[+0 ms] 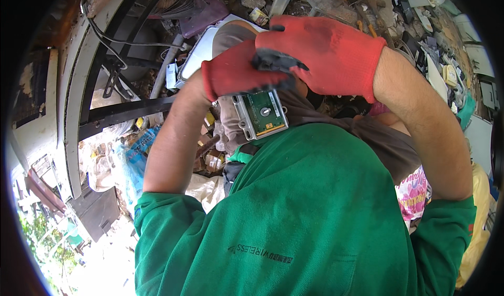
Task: The person removes a metal cover from an electronic housing using pliers, then uses a screwdriver to remove screws from a circuit board inside.
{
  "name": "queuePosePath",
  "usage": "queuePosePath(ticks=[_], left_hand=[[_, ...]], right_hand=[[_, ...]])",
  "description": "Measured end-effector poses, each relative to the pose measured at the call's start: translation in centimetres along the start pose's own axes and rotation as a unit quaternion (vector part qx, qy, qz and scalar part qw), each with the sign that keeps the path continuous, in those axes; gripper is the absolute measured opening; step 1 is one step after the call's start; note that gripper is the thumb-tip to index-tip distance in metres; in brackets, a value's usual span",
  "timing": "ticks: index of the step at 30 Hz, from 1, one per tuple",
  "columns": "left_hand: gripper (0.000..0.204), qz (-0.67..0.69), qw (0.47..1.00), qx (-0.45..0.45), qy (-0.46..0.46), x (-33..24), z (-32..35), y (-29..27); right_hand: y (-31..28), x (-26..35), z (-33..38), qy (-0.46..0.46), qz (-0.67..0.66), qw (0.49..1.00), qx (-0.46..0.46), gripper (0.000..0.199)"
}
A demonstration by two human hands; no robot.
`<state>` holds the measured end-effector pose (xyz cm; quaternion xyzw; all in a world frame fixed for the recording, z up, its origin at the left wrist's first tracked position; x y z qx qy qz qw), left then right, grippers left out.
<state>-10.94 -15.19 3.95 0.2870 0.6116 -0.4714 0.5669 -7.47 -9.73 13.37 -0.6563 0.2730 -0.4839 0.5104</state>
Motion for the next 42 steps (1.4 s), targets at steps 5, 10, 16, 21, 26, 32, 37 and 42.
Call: queuePosePath(ticks=[5,10,16,21,26,32,37,42], left_hand=[[0.034,0.047,0.994,-0.064,0.078,0.7,0.4,-1.1],[0.034,0.022,0.999,-0.027,0.033,0.9,0.8,-1.0],[0.032,0.018,0.999,-0.028,0.013,-0.3,0.9,0.1],[0.029,0.067,0.998,0.013,-0.006,1.6,1.3,-0.4],[0.035,-0.026,0.998,-0.050,-0.004,0.9,1.0,-1.0],[0.037,-0.036,0.999,-0.030,0.026,2.1,1.3,-1.6],[0.035,-0.010,0.999,-0.005,-0.036,1.2,1.6,-0.6],[0.038,0.015,1.000,0.016,-0.014,2.1,1.8,-0.5]], right_hand=[[0.5,-1.0,-1.1,0.145,0.051,0.983,0.105,0.034],[0.6,-0.3,-0.1,0.018,0.011,1.000,0.019,0.032],[0.5,-0.3,-1.0,0.074,0.053,0.995,0.046,0.034],[0.6,-0.8,-0.8,0.108,0.013,0.992,0.060,0.034],[0.6,0.0,-1.3,0.043,0.058,0.996,0.050,0.032],[0.6,-0.8,-1.3,0.143,0.083,0.981,0.100,0.032],[0.6,-0.6,0.0,0.032,0.013,0.999,0.010,0.039],[1.2,-2.2,-0.6,0.165,0.036,0.981,0.095,0.049]])
Point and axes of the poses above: each hand's wrist, its own z-axis away from the middle knuckle, its own y-axis out of the palm, x = y × z, the point moved 10 cm from there along -z, towards the middle knuckle, and after that the axes turned 13 degrees about y, right-handed, at the moved point
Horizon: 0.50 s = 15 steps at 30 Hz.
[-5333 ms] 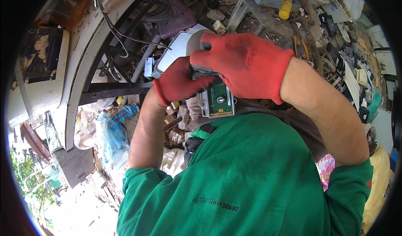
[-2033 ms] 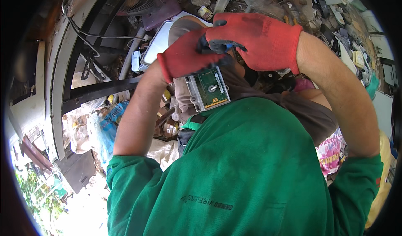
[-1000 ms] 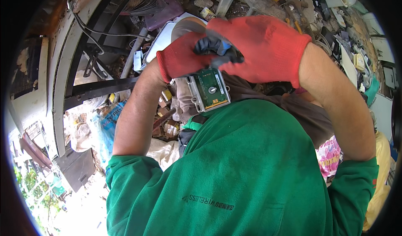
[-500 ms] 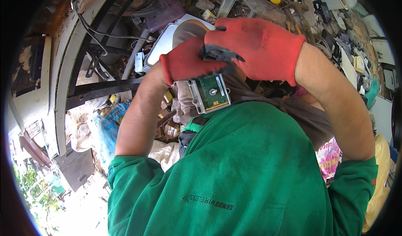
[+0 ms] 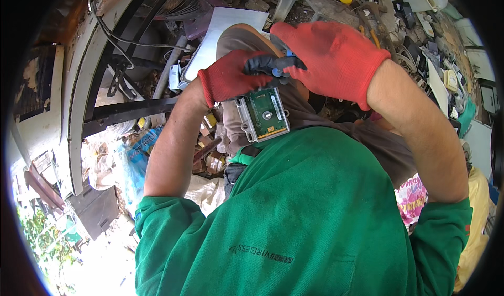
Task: The person removes a metal cover from an electronic housing using pliers, then uses a screwdriver to remove screws from a circuit board inside.
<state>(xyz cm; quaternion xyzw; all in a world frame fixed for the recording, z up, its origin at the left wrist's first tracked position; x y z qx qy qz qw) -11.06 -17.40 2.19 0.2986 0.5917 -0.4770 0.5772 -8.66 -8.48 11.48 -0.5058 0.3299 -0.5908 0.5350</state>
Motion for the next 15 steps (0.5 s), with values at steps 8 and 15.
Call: queuePosePath(ticks=[8,15], left_hand=[[0.046,-0.009,0.993,-0.005,0.115,-2.8,1.3,-0.6],[0.049,0.026,0.989,0.071,0.124,-4.8,3.9,3.4]], right_hand=[[-4.3,-0.7,4.6,-0.109,-0.123,0.974,-0.157,0.045],[-1.5,1.0,7.7,-0.078,-0.223,0.971,0.021,0.051]])
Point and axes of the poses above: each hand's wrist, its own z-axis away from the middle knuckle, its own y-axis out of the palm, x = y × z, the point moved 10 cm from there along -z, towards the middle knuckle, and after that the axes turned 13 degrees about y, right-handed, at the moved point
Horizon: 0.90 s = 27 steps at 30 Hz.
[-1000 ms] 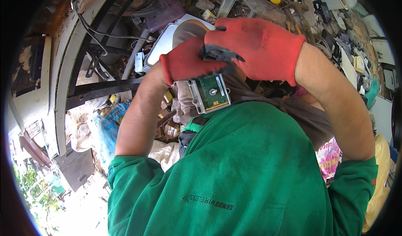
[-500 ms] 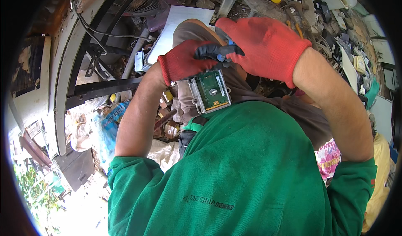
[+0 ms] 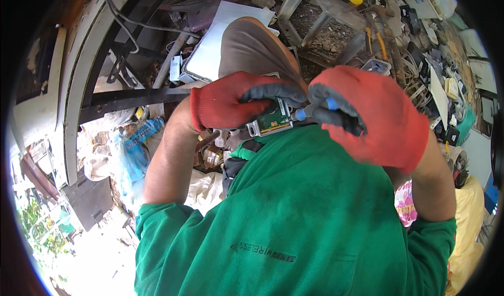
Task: The person removes a metal cover from an electronic housing using pliers, then uses a screwdriver to remove screws from a circuit board inside.
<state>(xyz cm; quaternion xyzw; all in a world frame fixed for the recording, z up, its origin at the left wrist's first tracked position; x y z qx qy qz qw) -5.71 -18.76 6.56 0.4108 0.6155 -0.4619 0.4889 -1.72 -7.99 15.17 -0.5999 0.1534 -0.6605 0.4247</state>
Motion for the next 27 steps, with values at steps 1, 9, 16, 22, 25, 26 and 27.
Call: queuePosePath(ticks=[1,9,16,22,25,26,27], left_hand=[[0.050,-0.024,1.000,0.014,0.013,0.2,0.1,0.5],[0.040,-0.038,0.998,0.034,-0.026,3.0,0.6,1.8],[0.039,-0.019,0.999,0.033,-0.021,2.8,0.7,1.9],[0.043,-0.025,0.998,0.042,-0.025,2.6,0.4,2.0],[0.043,-0.023,0.998,0.040,-0.034,2.8,0.6,2.0],[0.041,-0.023,0.998,0.040,-0.033,2.8,0.6,2.0],[0.039,-0.024,0.998,0.040,-0.033,2.9,0.6,2.0]], right_hand=[[0.5,0.3,0.3,-0.008,0.005,1.000,-0.012,0.048],[2.8,0.0,0.9,-0.015,0.035,0.998,-0.047,0.045],[3.2,0.6,1.0,-0.018,0.063,0.997,-0.050,0.046],[3.6,0.5,1.1,-0.014,0.069,0.996,-0.061,0.044],[3.9,0.8,1.0,-0.012,0.080,0.995,-0.050,0.039],[4.0,1.0,1.0,-0.014,0.093,0.994,-0.052,0.037],[4.1,1.3,1.0,-0.016,0.106,0.993,-0.053,0.034]])
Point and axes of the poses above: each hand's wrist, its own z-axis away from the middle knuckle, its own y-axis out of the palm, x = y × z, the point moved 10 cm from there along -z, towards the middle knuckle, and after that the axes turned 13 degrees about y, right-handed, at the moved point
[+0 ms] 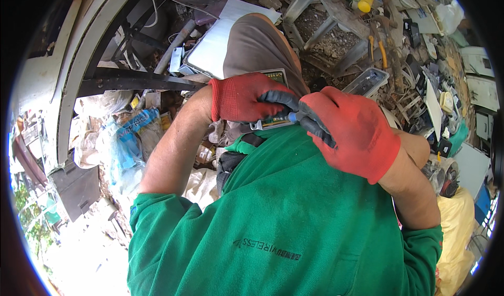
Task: The person removes a metal cover from an electronic housing using pliers, then uses a screwdriver to remove screws from a circuit board inside.
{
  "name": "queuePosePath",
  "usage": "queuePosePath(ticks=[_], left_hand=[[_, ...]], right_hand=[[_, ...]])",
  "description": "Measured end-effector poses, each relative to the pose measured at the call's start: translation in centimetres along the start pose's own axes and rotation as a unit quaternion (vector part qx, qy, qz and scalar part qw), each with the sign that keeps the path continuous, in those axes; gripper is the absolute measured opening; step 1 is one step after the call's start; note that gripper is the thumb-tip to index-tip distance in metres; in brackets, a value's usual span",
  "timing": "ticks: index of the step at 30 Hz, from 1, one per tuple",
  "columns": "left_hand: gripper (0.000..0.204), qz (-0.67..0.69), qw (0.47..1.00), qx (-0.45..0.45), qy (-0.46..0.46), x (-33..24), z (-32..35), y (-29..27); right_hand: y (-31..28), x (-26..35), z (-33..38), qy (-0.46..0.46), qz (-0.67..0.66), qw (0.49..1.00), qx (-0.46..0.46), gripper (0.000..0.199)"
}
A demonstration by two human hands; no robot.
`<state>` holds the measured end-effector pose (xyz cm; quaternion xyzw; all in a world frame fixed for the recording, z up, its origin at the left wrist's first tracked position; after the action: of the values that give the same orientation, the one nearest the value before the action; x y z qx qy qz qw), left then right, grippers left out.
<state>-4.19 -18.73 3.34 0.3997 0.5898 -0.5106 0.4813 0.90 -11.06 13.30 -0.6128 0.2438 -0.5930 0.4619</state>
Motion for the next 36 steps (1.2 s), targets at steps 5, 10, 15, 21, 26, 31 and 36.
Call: queuePosePath(ticks=[5,10,15,21,26,31,36], left_hand=[[0.041,0.041,0.999,0.016,0.028,-0.1,0.3,0.5],[0.034,0.084,0.995,0.046,0.036,-0.5,0.4,1.4],[0.034,0.046,0.992,0.063,0.095,0.1,0.2,2.8],[0.033,-0.010,0.989,0.026,0.147,-0.2,0.4,2.9],[0.041,-0.018,0.997,-0.012,0.074,0.4,0.1,2.9],[0.045,0.001,0.991,-0.117,0.060,1.1,0.8,1.9],[0.045,-0.045,0.984,-0.132,0.110,-0.5,0.5,1.9]], right_hand=[[0.8,3.0,0.3,-0.133,0.067,0.989,0.007,0.026],[1.6,2.8,0.1,-0.054,0.110,0.991,0.047,0.023],[3.3,1.5,1.3,0.046,0.197,0.972,0.122,0.024],[2.8,3.7,0.6,-0.107,0.195,0.973,0.067,0.017],[2.9,4.8,1.1,-0.183,0.209,0.960,0.042,0.011],[1.6,4.4,0.0,-0.163,0.167,0.971,0.060,0.013],[3.5,0.8,1.5,0.114,0.192,0.965,0.137,0.023]])
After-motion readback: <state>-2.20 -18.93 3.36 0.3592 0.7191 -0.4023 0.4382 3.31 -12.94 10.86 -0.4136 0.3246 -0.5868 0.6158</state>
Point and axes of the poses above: each hand's wrist, its own z-axis away from the middle knuckle, its own y-axis out of the palm, x = y × z, the point moved 10 cm from there along -z, towards the middle knuckle, and after that the axes turned 13 degrees about y, right-handed, at the moved point
